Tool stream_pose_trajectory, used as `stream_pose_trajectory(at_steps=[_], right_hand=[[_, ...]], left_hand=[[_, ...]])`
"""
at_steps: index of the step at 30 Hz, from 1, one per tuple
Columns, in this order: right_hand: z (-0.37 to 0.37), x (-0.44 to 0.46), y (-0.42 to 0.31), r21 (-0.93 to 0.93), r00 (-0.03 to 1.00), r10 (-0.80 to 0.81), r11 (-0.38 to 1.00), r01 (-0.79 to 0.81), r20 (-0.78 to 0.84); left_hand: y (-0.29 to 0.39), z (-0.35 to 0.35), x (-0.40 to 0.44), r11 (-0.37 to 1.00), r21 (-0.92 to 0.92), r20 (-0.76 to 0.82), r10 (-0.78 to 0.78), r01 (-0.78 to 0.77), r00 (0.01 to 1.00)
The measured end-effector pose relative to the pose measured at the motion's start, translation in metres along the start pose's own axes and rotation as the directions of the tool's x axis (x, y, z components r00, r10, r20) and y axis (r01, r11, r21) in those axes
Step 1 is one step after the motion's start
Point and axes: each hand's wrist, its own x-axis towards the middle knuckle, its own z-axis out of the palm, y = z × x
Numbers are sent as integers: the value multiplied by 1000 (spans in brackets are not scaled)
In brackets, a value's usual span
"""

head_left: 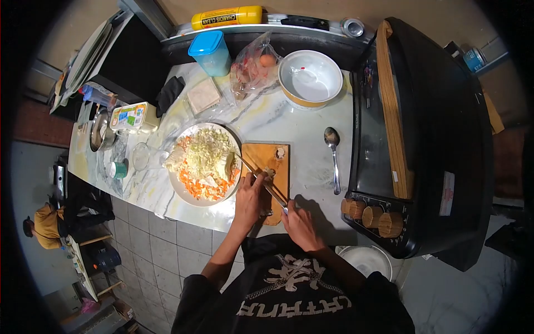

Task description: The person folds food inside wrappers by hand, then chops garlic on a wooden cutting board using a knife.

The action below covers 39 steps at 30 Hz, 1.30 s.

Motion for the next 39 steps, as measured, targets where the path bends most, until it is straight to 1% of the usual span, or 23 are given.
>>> stream_pose_trajectory(at_steps=[2,4,5,6,7,8,10,11,13,14,15,16,17,19,20,22,25,27,29,33,35,39], right_hand=[[3,1,4,22,999,12,1000,-13,39],[0,2,2,42,998,24,999,-27,59],[-1,2,1,62,996,37,997,-42,79],[1,1,2,62,996,37,997,-43,79],[4,-1,3,9,1000,-11,1000,10,14],[5,-2,3,-47,997,-63,997,60,-48],[2,-3,0,-14,998,-39,999,38,-43],[1,-3,-1,18,999,-15,1000,15,-36],[4,-5,2,43,1000,4,999,-4,-21],[4,-6,3,66,1000,23,998,-23,-7],[3,-5,4,64,1000,24,998,-23,-7],[1,-5,6,91,999,21,996,-24,33],[0,-5,7,118,997,16,993,-24,72],[-5,-5,6,118,993,33,992,-45,109],[-6,-4,6,119,988,52,990,-69,142],[-3,-5,8,112,988,58,991,-74,142],[-5,-5,5,97,987,71,992,-86,148],[-4,-5,4,87,984,82,992,-96,157],[1,-5,7,86,988,53,994,-66,143],[3,-3,3,52,985,71,995,-80,157],[5,-3,3,61,994,26,998,-32,105],[8,-1,0,108,991,74,990,-86,110]], left_hand=[[0,0,1,1000,4,0,2,-2,1000],[-1,0,0,996,-81,16,-43,44,999],[-1,1,0,996,-80,17,-42,43,999],[-3,2,0,994,-105,-39,-18,14,999],[-4,5,-1,992,-128,-95,3,-15,995],[-7,8,-3,992,-127,-94,3,-15,996],[-11,12,-7,991,-132,-145,-43,24,989],[-12,14,-9,991,-132,-145,-43,23,988],[-9,14,-10,982,-187,-235,-38,-7,971],[-9,14,-10,982,-188,-236,-39,-6,971],[-10,13,-10,978,-200,-188,-91,52,978],[-10,13,-11,971,-210,-139,-144,113,980],[-9,13,-12,971,-211,-140,-146,115,979],[-9,12,-11,982,-186,-215,-83,42,973],[-10,12,-11,981,-188,-217,-87,46,972],[-11,12,-10,988,-156,-271,-27,-16,962],[-11,12,-10,988,-147,-297,-3,-42,955],[-14,14,-11,987,-159,-297,-10,-39,955],[-16,16,-12,985,-170,-295,-12,-40,955],[-19,17,-12,979,-193,-301,0,-61,954],[-21,19,-14,978,-198,-300,3,-66,954],[-21,19,-14,974,-218,-293,-5,-62,956]])
